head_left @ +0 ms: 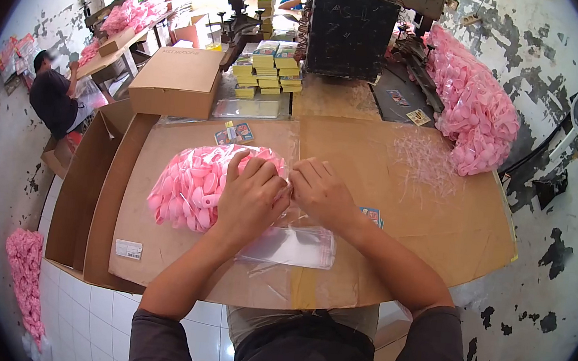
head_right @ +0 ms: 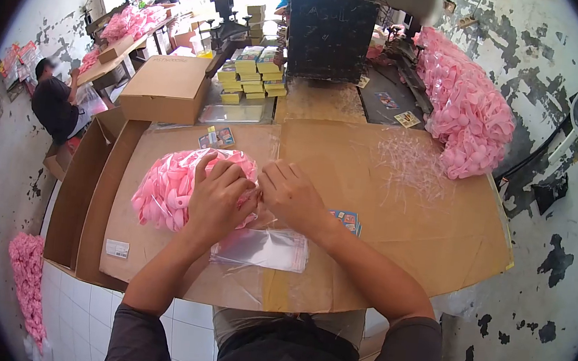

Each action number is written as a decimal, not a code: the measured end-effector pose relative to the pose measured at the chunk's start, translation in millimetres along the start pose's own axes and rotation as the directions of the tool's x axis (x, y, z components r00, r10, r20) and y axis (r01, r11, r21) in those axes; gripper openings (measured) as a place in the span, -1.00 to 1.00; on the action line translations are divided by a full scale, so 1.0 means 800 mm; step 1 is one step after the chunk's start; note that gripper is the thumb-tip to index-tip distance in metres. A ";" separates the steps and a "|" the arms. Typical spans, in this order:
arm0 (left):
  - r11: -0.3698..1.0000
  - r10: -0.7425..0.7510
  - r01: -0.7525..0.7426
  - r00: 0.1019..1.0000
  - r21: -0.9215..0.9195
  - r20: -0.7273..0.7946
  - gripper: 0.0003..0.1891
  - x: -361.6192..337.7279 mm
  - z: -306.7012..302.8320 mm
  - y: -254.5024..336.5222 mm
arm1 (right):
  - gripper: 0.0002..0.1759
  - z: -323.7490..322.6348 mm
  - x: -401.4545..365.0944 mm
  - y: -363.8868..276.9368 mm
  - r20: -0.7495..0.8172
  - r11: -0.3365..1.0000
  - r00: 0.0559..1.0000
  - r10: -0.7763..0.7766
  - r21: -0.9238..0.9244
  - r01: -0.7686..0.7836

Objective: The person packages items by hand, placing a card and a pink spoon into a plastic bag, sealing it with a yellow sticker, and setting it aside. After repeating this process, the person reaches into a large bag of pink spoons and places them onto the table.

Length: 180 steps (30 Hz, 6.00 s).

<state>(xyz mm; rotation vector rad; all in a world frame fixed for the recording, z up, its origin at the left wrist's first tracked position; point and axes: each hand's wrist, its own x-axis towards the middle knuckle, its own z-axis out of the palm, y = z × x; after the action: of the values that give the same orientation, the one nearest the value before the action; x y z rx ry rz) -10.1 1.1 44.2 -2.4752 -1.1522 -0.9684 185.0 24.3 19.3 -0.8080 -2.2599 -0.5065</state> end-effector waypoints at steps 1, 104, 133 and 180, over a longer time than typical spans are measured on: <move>1.000 0.012 -0.012 1.000 -0.004 0.000 -0.85 0.001 -0.001 -0.001 | -0.71 0.000 -0.001 0.004 -0.003 0.999 1.000 0.008 0.053 -0.008; 0.135 -0.842 0.431 0.525 -0.892 0.126 -0.69 -0.159 -0.064 -0.300 | -0.50 0.038 -0.032 0.090 0.502 0.668 0.865 0.009 0.640 -0.379; -0.033 -0.808 0.378 0.535 -0.925 0.248 -0.78 -0.202 -0.027 -0.352 | -0.69 -0.032 0.009 0.131 0.675 0.699 0.665 0.320 0.305 -0.647; 0.091 -0.799 0.508 0.550 -0.857 0.241 -0.62 -0.188 -0.037 -0.327 | -0.60 0.049 0.005 0.100 0.657 0.756 0.741 0.138 0.414 -0.508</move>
<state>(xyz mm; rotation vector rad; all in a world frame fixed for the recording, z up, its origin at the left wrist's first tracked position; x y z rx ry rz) -290.4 70.9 -46.8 -2.0000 -2.1611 -2.7480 218.1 105.4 4.9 -1.1216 -2.4964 0.6991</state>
